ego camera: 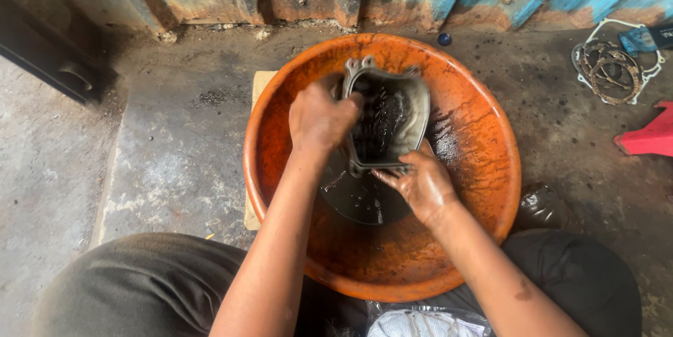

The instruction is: The person washes a metal engine component in a basin of dark liquid by hand, scrubbing the internal and external surfaces.

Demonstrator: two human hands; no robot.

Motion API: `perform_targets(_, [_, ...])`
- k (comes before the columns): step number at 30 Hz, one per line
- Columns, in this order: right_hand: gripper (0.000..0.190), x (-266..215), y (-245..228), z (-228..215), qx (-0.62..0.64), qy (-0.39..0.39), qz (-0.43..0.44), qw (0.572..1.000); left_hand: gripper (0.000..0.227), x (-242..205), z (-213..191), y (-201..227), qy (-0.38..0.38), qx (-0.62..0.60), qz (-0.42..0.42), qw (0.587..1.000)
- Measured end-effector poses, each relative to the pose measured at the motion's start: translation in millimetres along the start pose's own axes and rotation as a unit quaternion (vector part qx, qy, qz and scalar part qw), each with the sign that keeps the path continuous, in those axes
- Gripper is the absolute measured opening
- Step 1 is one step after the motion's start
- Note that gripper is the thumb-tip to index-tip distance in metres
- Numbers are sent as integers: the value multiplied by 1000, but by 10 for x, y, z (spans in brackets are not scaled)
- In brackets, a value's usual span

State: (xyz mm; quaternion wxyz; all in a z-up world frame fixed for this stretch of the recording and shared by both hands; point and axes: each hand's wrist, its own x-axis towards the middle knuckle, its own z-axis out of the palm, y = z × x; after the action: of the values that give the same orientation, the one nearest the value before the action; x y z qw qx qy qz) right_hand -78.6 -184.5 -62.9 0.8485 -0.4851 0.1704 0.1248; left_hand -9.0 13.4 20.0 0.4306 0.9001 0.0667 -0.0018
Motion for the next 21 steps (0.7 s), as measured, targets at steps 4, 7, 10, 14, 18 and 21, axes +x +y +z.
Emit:
perform_targets(4, [82,-247,-173,198,-175,5,-165,971,51,245,215,-296,76,-194,-13,978])
perform_targets(7, [81,-382,-376,307,-374,-17,-334,865,52,542,630,-667,50,-332,-130,933])
perform_targets(10, [74,-364,-484,407,-501,-3,-379,778,53,613,979,-937,-24,-479,-217,850])
perform_targets(14, [68,-14,-582,385,-370,133,-130,910,54,463,900,-871,-126,-514,-261,807])
perform_targets(18, [43,333,-656,122,-203,103,25,973,60,216,595,-488,-110,-345,-290,886])
perform_targets(21, [33,386,-501,-2,-119,128,74,982,63,33,462,-311,-33,-212,-220,952])
